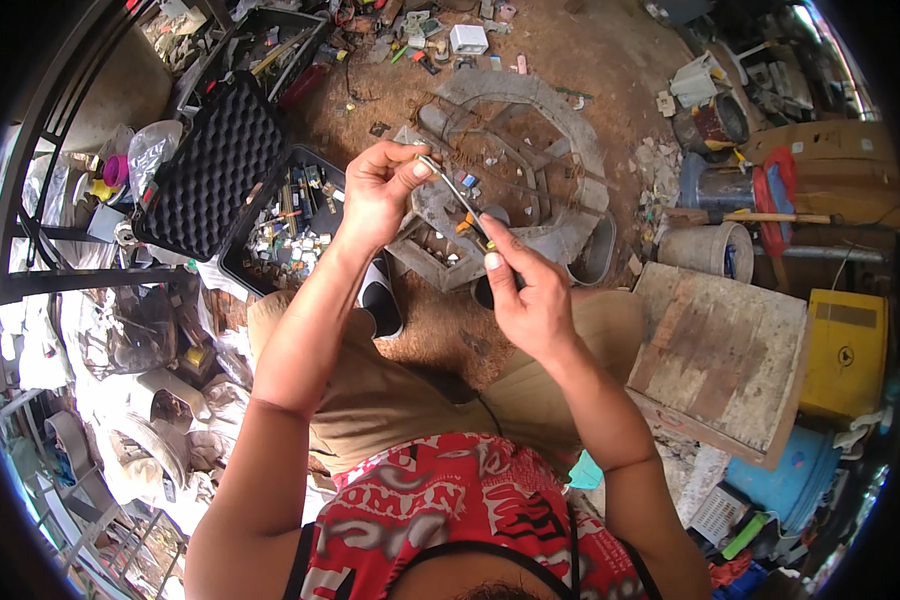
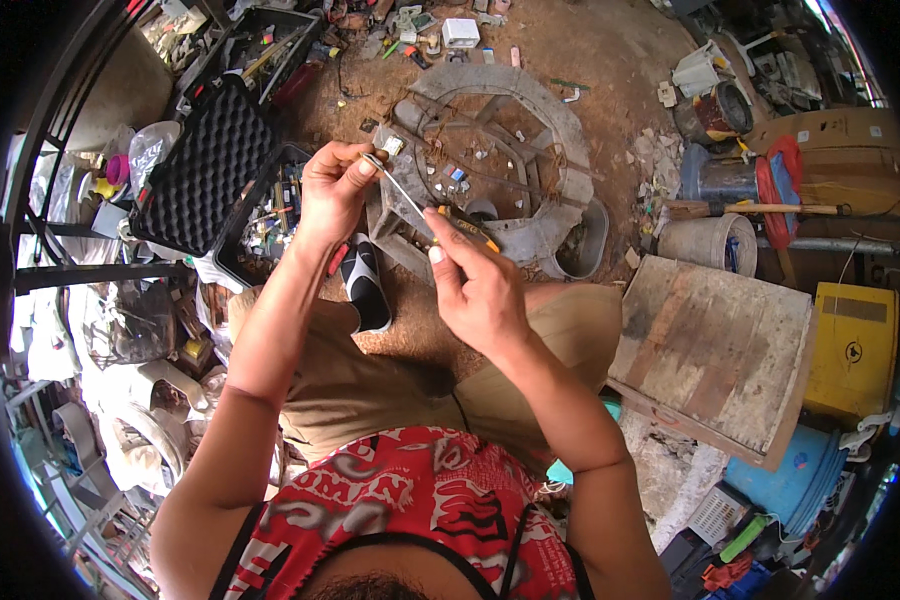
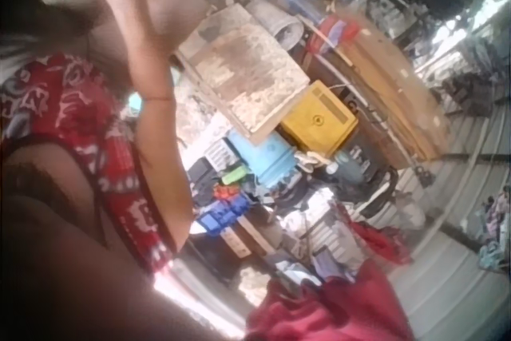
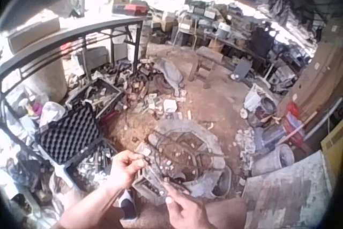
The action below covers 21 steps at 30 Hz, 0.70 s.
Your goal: The person uses a screwdriver and pliers to scrape and remove components from a small circuit board while holding it by hand.
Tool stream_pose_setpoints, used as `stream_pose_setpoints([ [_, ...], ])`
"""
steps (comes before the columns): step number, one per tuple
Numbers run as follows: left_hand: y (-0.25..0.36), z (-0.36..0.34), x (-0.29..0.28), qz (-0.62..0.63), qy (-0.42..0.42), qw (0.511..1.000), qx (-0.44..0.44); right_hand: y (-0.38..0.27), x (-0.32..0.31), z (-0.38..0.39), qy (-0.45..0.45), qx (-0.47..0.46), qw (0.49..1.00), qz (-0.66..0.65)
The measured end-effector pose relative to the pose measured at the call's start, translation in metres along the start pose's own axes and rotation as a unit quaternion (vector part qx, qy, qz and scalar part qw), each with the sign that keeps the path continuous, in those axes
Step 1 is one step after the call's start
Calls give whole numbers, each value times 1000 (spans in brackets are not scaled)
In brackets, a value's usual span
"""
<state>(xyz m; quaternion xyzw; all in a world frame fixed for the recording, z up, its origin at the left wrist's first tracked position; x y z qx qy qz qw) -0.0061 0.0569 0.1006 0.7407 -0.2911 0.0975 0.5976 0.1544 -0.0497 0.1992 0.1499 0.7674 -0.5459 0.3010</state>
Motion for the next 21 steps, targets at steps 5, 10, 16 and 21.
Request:
stream_pose_setpoints([
  [5, -5, 0, -9, 41, -13, 999, -6, 0, 2, -3, -18, -8, 998, 56],
  [10, -17, 3, 18, 185, -39, 980, -65, -9, -18, -14, -78, 6, 973, 215],
  [16, -23, 4, 19, 192, 1, 978, -85, -15, -15, -19, -91, 3, 959, 267],
  [21, -28, 6, 19, 175, 5, 981, -79, -14, -9, -16, -81, 9, 960, 266],
])
Point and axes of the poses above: each hand's wrist, its own z-axis away from the middle knuckle, its own x-axis out of the palm, y = z × x, the point moved 10 cm from there along -z, towards the middle knuckle, and after that the axes turned 9 degrees about -y, right-handed, at the moved point
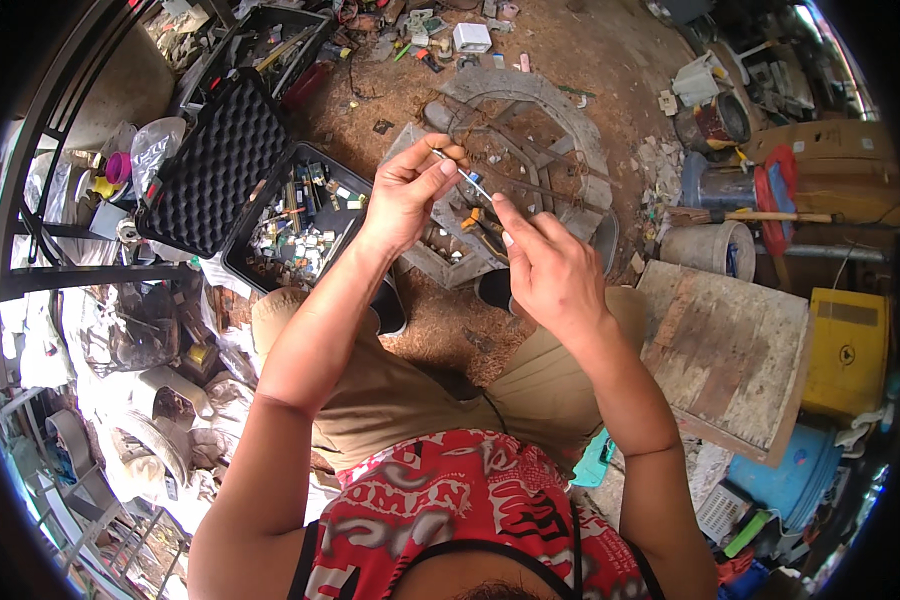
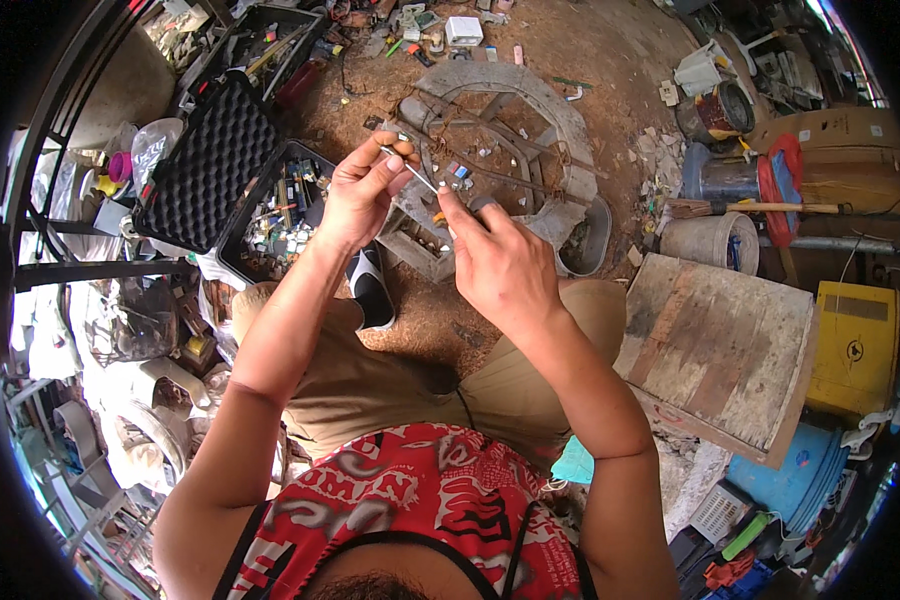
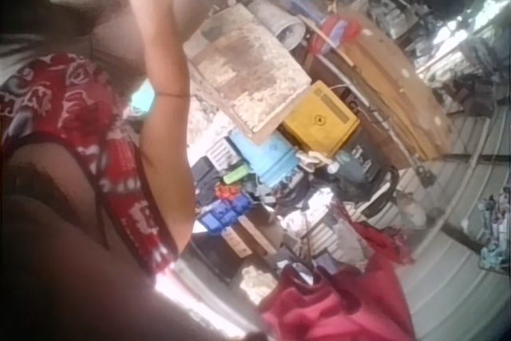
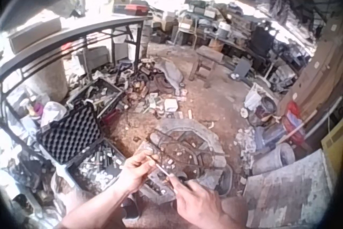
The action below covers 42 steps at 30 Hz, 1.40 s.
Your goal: The person uses a screwdriver and pliers to scrape and remove components from a small circuit board while holding it by hand.
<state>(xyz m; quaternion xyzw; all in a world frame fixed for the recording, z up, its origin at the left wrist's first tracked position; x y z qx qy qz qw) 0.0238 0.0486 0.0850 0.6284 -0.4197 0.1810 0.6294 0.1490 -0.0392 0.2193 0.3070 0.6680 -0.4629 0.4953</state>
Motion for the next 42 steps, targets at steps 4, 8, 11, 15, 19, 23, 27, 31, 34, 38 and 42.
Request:
stream_pose_setpoints([
  [4, -3, 1, 0, -52, 5, 999, -16, 13, 1, -5, -59, 23, 998, -20],
  [8, -9, 2, -3, -95, 5, 995, -29, 25, -7, -17, -92, 9, 992, -81],
  [11, -13, 2, -3, -108, -13, 993, -40, 26, -20, -27, -122, -16, 989, -87],
  [15, -17, 1, -1, -81, -23, 994, -68, 36, -20, -37, -154, -30, 985, -75],
  [19, -13, 0, 8, 26, -52, 995, -78, 33, -20, -33, -131, -29, 987, -83],
  [23, -14, 0, 7, 96, -51, 990, -89, 27, -15, -13, -110, -10, 985, -134],
  [27, -22, -2, 5, -55, -40, 993, -100, 66, 1, -1, -50, 89, 954, -282],
  [31, -21, 4, 29, -165, -107, 976, -98, 53, 2, -21, 57, 61, 955, -286],
  [34, -19, 7, 29, -214, -110, 964, -113, 57, 17, -40, 47, 11, 971, -236],
  [38, -21, 6, 26, -204, -93, 968, -112, 54, 16, -46, 37, -21, 973, -226],
  [42, -16, 5, 23, -198, -64, 976, -67, 38, 11, -45, 53, -42, 987, -145],
])
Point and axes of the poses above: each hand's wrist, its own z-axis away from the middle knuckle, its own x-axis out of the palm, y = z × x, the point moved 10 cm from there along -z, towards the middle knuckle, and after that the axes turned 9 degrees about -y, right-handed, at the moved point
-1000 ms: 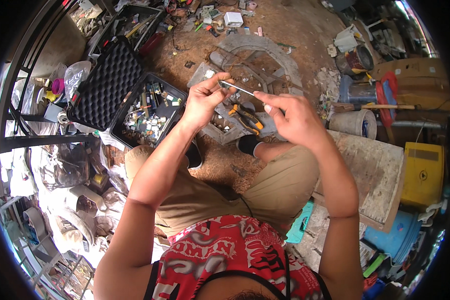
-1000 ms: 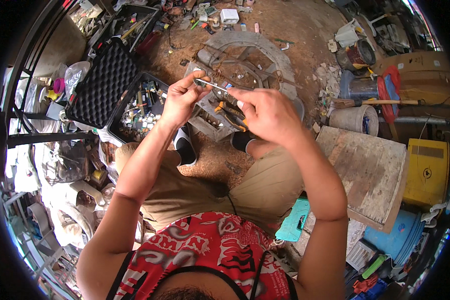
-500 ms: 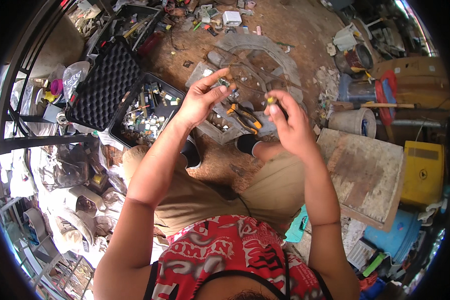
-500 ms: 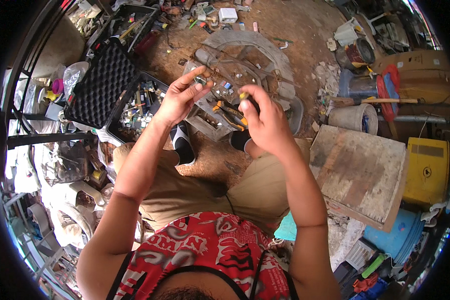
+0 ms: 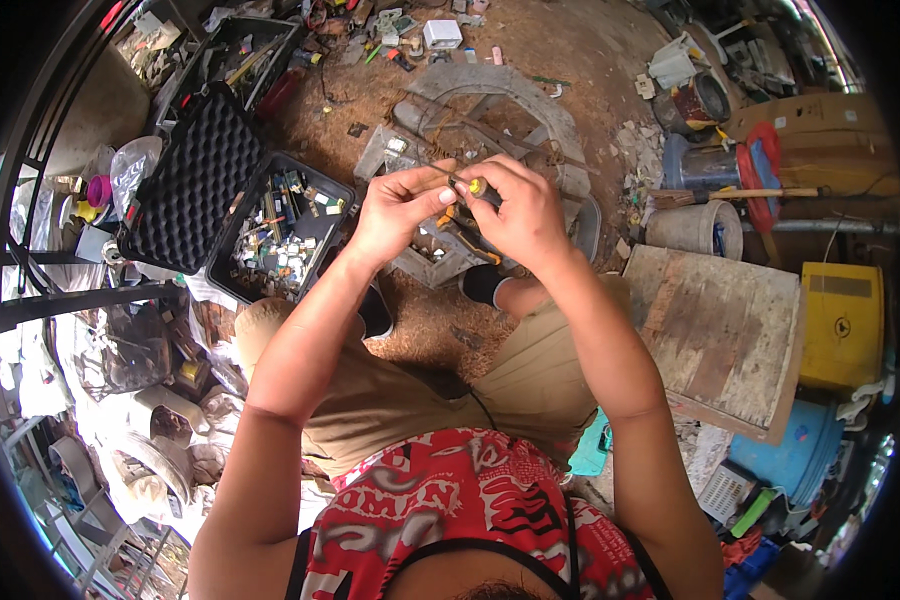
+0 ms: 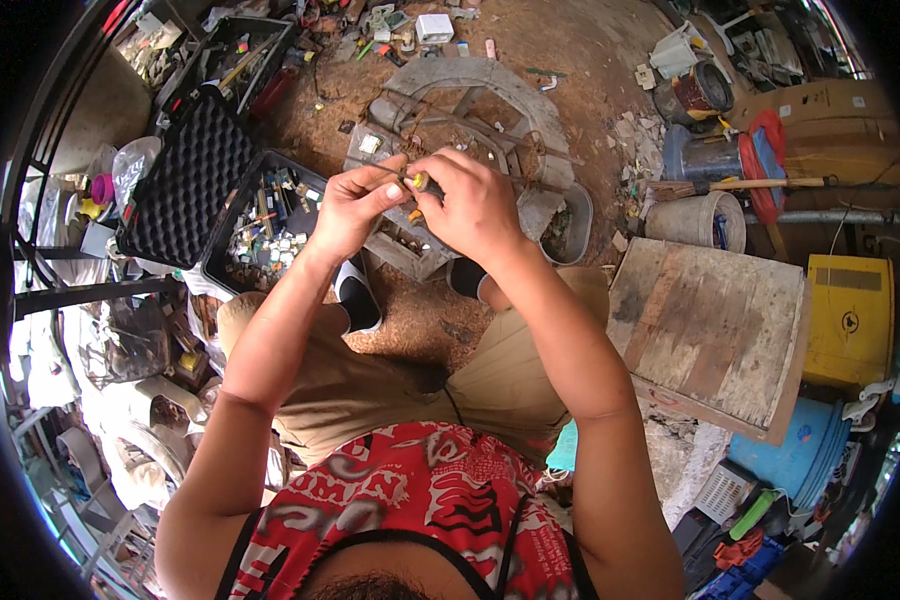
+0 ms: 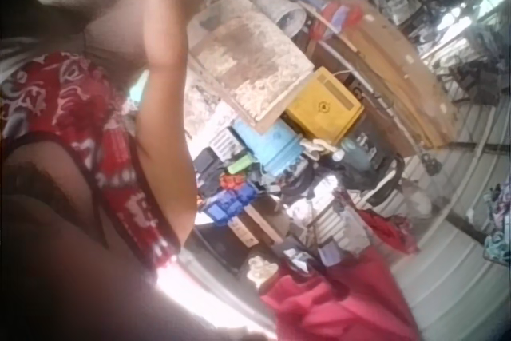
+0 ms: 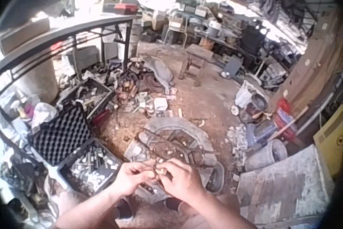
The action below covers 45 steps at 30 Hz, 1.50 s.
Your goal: The person uses a screwdriver and pliers to scrape and remove components from a small circuit board while holding it by hand.
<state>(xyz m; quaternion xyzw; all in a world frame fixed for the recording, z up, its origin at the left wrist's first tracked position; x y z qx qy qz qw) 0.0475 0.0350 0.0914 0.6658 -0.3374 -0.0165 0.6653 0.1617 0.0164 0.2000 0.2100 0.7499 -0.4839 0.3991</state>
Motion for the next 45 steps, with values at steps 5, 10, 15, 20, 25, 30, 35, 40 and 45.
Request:
stream_pose_setpoints([
  [5, -7, 0, 0, 56, 6, 998, -9, -8, 5, 1, 11, -30, 999, 40],
  [10, -16, -4, 0, 15, -6, 998, -57, 16, 15, -2, 2, 50, 998, -44],
  [15, -18, -7, -6, -46, -41, 991, -122, 57, 42, 0, -65, 164, 950, -256],
  [20, -26, 2, -22, 64, 64, 988, -125, 58, 34, -2, -77, 169, 960, -210],
  [25, -23, 0, -24, 146, 93, 977, -127, 56, -3, 29, 22, 166, 969, -183],
  [30, -18, -1, -11, -134, 23, 983, -120, 10, -2, 10, 36, 60, 997, -25],
  [35, -19, 0, -5, -95, 17, 991, -90, 35, 19, 3, 20, 82, 996, -29],
  [40, -22, -1, -1, 8, 26, 995, -92, 16, 18, 6, 68, 26, 997, 30],
  [45, -26, -1, 2, -4, -6, 995, -100, -8, 15, 9, 119, -56, 984, 122],
])
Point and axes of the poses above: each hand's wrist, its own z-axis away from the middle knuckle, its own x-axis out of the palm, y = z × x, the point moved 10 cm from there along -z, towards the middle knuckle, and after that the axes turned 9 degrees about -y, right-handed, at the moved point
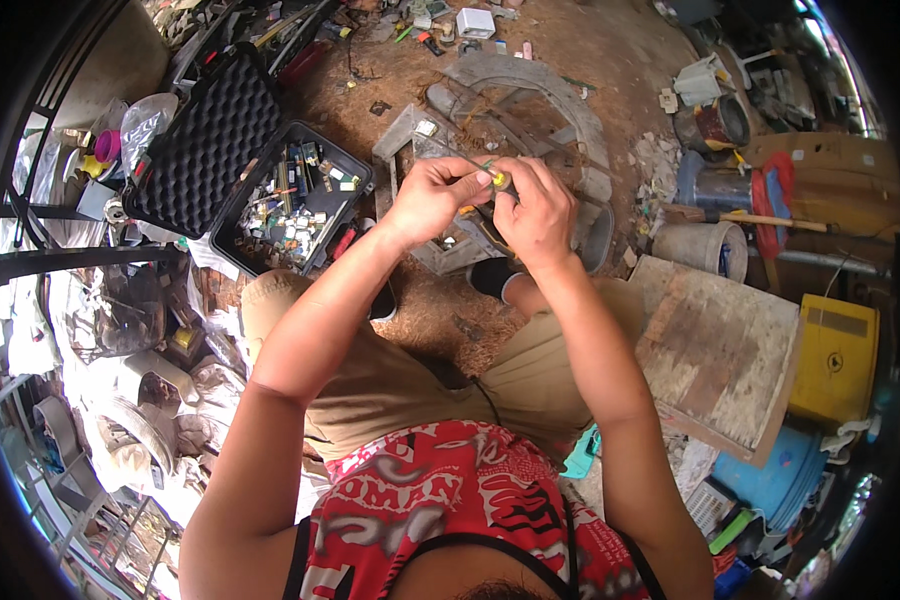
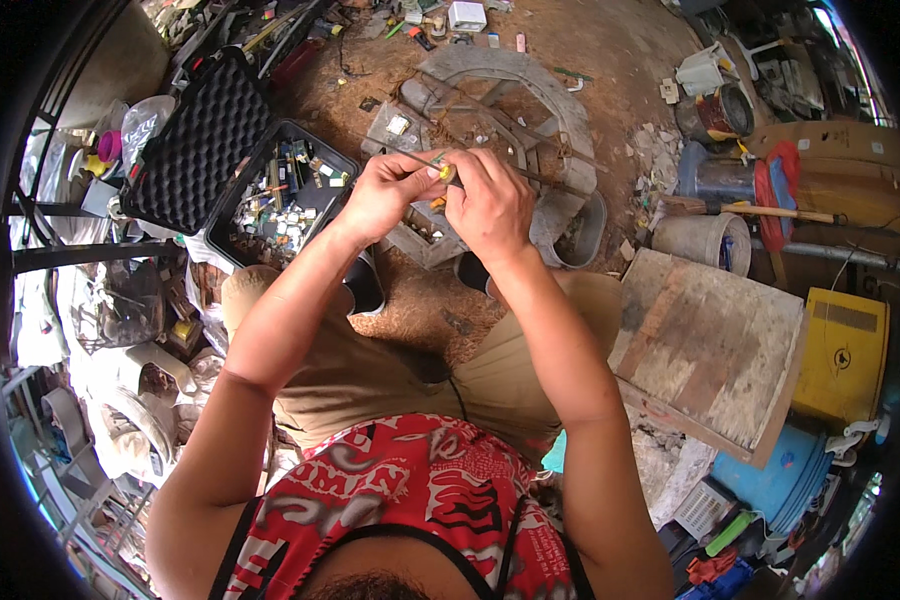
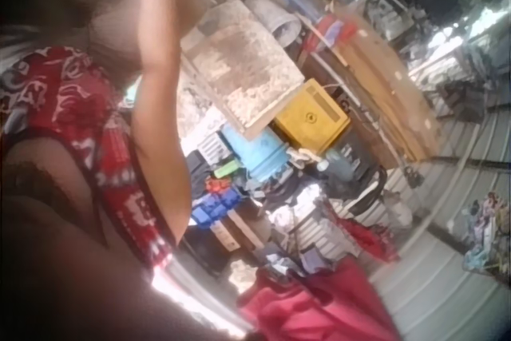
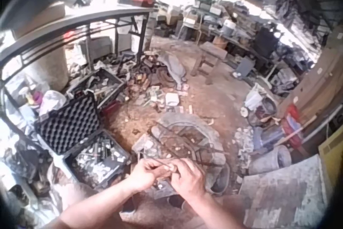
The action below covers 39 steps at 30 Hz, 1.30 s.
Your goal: The person uses a screwdriver and pliers to scrape and remove components from a small circuit board while holding it by hand.
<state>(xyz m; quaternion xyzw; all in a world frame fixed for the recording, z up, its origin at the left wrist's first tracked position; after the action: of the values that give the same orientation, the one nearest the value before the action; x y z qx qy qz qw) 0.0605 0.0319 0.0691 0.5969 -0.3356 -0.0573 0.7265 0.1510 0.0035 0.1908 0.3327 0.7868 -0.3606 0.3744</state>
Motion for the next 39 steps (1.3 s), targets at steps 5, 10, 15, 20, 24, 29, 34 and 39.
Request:
stream_pose_setpoints([
  [5, 9, 3, 3, 45, 43, 997, 54, -2, 1, 0, 23, 16, 1000, -14],
  [10, 16, 8, 3, -41, 60, 997, 18, 5, -2, 5, 22, 47, 994, -91],
  [15, 18, 8, 1, -65, 78, 995, 10, 24, 9, 12, 53, 139, 972, -183],
  [20, 20, 9, -5, -63, 61, 996, -26, 60, 57, 40, 58, 311, 815, -485],
  [24, 9, 6, -8, -17, 38, 999, -32, 64, 81, 49, 34, 354, 677, -645],
  [29, 14, 9, -7, 39, 15, 999, -4, 65, 105, 63, 39, 424, 510, -747],
  [34, 42, 12, -23, -29, 9, 999, 21, 117, 111, 106, 63, 506, 526, -680],
  [39, 43, 14, -50, -80, 95, 992, 23, 116, 29, 71, 75, 423, 730, -532],
])
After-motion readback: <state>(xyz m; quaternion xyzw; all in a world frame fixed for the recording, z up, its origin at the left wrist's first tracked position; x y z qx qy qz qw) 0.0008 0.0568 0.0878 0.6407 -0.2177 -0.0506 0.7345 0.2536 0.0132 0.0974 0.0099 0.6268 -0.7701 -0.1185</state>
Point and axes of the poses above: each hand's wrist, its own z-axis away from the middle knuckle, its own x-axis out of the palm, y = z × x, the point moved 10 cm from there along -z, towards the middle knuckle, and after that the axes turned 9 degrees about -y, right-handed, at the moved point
